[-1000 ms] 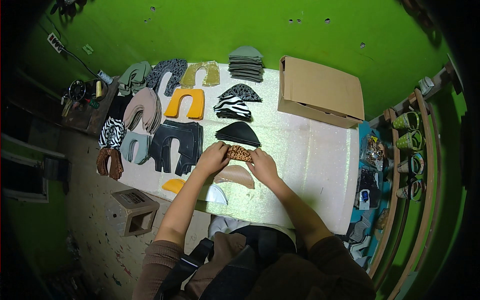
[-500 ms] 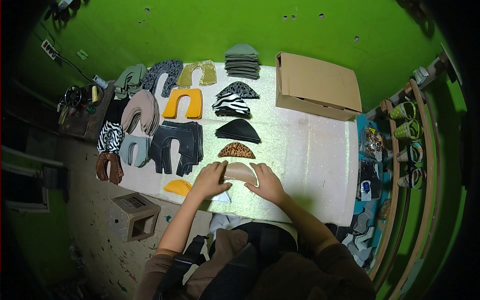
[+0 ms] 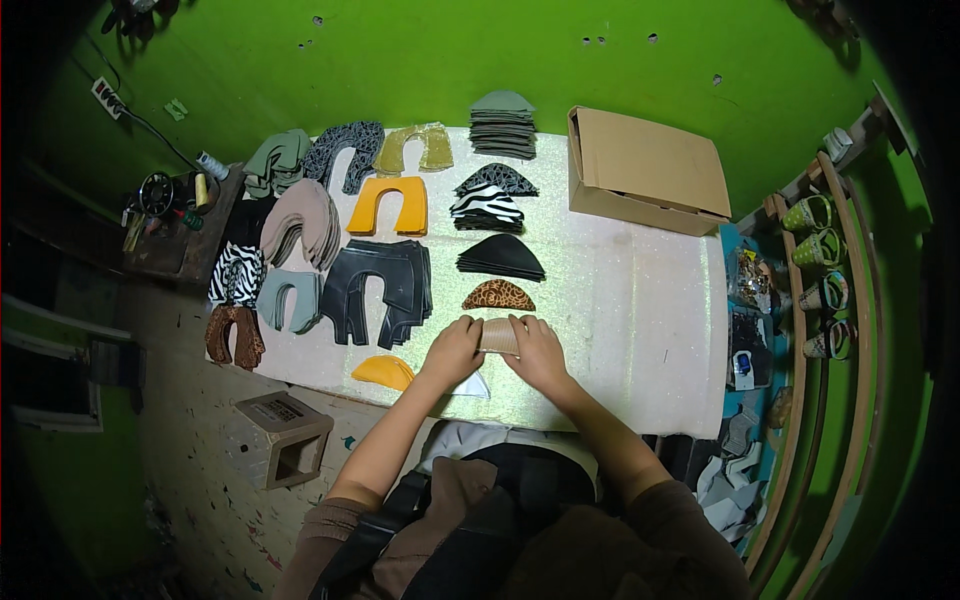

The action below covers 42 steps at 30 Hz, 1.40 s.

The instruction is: Organizing and stacking various cut-out shoe upper components on a table.

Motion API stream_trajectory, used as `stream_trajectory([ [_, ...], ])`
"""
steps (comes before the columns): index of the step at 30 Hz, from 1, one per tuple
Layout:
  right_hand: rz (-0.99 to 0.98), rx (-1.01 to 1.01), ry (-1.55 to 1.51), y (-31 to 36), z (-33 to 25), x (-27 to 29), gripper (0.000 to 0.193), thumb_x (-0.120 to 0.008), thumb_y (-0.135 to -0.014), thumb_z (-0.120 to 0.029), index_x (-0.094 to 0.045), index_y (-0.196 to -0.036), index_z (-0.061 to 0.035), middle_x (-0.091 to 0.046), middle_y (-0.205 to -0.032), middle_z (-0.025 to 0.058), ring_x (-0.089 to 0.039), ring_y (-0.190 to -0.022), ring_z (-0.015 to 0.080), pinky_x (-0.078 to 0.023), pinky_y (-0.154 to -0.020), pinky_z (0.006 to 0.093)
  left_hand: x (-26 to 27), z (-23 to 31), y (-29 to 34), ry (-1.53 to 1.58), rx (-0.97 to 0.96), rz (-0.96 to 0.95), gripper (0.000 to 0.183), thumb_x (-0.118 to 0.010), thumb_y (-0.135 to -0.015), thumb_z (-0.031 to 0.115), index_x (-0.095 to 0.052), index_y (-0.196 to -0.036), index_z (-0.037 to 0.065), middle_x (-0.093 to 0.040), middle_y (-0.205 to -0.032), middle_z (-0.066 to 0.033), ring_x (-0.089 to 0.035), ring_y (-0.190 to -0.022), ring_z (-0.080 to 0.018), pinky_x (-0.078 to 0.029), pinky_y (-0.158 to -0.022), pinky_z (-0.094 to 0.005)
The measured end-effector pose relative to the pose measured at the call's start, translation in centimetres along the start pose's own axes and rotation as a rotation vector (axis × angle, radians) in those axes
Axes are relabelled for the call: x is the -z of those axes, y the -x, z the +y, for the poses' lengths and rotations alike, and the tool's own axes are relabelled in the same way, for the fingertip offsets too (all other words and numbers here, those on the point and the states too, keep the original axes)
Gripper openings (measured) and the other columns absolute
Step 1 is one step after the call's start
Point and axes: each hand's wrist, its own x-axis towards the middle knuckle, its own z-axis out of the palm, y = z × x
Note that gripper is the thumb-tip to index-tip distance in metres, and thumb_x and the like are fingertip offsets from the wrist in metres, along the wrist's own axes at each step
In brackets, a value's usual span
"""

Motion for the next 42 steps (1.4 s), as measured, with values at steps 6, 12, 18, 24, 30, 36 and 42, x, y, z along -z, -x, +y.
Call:
stream_trajectory([
  [6, -0.009, -0.04, 0.026, 1.0, 0.9, 0.8, 0.059, -0.073, -0.067, -0.021, -0.051, -0.119, -0.0022, -0.054, -0.104, 0.0145, -0.053, -0.096, 0.031, -0.044, -0.081, 0.0403, -0.6, 1.6, -0.5, 0.005, -0.049, 0.007, 0.043, -0.066, -0.069, 0.01, -0.053, -0.108, -0.005, -0.054, -0.093, -0.0179, -0.056, -0.088, -0.0328, -0.048, -0.078, -0.0391],
  [12, -0.031, -0.151, 0.054, 3.4, 3.6, 3.2, 0.059, -0.071, -0.068, -0.021, -0.051, -0.121, -0.0039, -0.053, -0.107, 0.0132, -0.052, -0.097, 0.0312, -0.044, -0.083, 0.0401, -4.0, 4.8, -2.3, -0.016, -0.068, -0.005, 0.049, -0.066, -0.069, 0.011, -0.051, -0.112, -0.006, -0.054, -0.094, -0.0186, -0.057, -0.086, -0.0333, -0.048, -0.077, -0.0399],
  [18, -0.015, -0.145, 0.069, 5.6, 6.0, 4.4, 0.062, -0.072, -0.067, -0.024, -0.05, -0.122, -0.0056, -0.052, -0.107, 0.012, -0.052, -0.098, 0.0287, -0.043, -0.083, 0.0405, -6.0, 7.8, -2.9, -0.041, -0.088, 0.037, 0.047, -0.066, -0.067, 0.01, -0.051, -0.11, -0.006, -0.054, -0.091, -0.0181, -0.057, -0.083, -0.0325, -0.048, -0.074, -0.0398],
  [24, 0.078, -0.046, 0.11, 5.3, 3.3, 5.4, 0.068, -0.065, -0.072, -0.031, -0.043, -0.13, -0.0035, -0.045, -0.119, 0.0188, -0.039, -0.117, 0.0329, -0.026, -0.101, 0.0514, -2.9, 7.5, -1.7, 0.045, -0.095, 0.048, 0.059, -0.07, -0.068, 0.018, -0.049, -0.121, 0.002, -0.052, -0.112, -0.0173, -0.052, -0.101, -0.034, -0.042, -0.088, -0.0407],
  [30, 0.043, 0.133, -0.035, 3.6, -2.4, 1.5, 0.054, -0.057, -0.081, -0.028, -0.045, -0.127, -0.0031, -0.045, -0.121, 0.0218, -0.041, -0.117, 0.0348, -0.026, -0.103, 0.0524, 2.7, 1.7, 3.6, -0.049, -0.006, 0.185, 0.047, -0.059, -0.071, 0.009, -0.053, -0.118, 0.003, -0.054, -0.11, -0.0154, -0.052, -0.102, -0.0315, -0.041, -0.088, -0.0411],
  [36, 0.014, 0.323, -0.113, 0.8, -10.0, -2.0, 0.055, -0.063, -0.078, -0.027, -0.046, -0.125, -0.0033, -0.051, -0.116, 0.0172, -0.048, -0.109, 0.0304, -0.03, -0.102, 0.0458, 6.9, -4.8, 9.5, -0.061, 0.168, 0.064, 0.062, -0.057, -0.064, 0.009, -0.048, -0.125, 0.006, -0.051, -0.118, -0.0148, -0.049, -0.109, -0.0312, -0.038, -0.094, -0.0404],
  [42, -0.031, 0.306, -0.04, -1.1, -15.4, -6.8, 0.064, -0.072, -0.068, -0.027, -0.048, -0.122, -0.0025, -0.053, -0.11, 0.0161, -0.052, -0.104, 0.0281, -0.028, -0.103, 0.0486, 7.7, -9.0, 12.5, -0.109, 0.075, -0.05, 0.066, -0.066, -0.065, 0.014, -0.046, -0.127, 0.006, -0.05, -0.121, -0.0132, -0.047, -0.113, -0.0294, -0.037, -0.095, -0.0395],
])
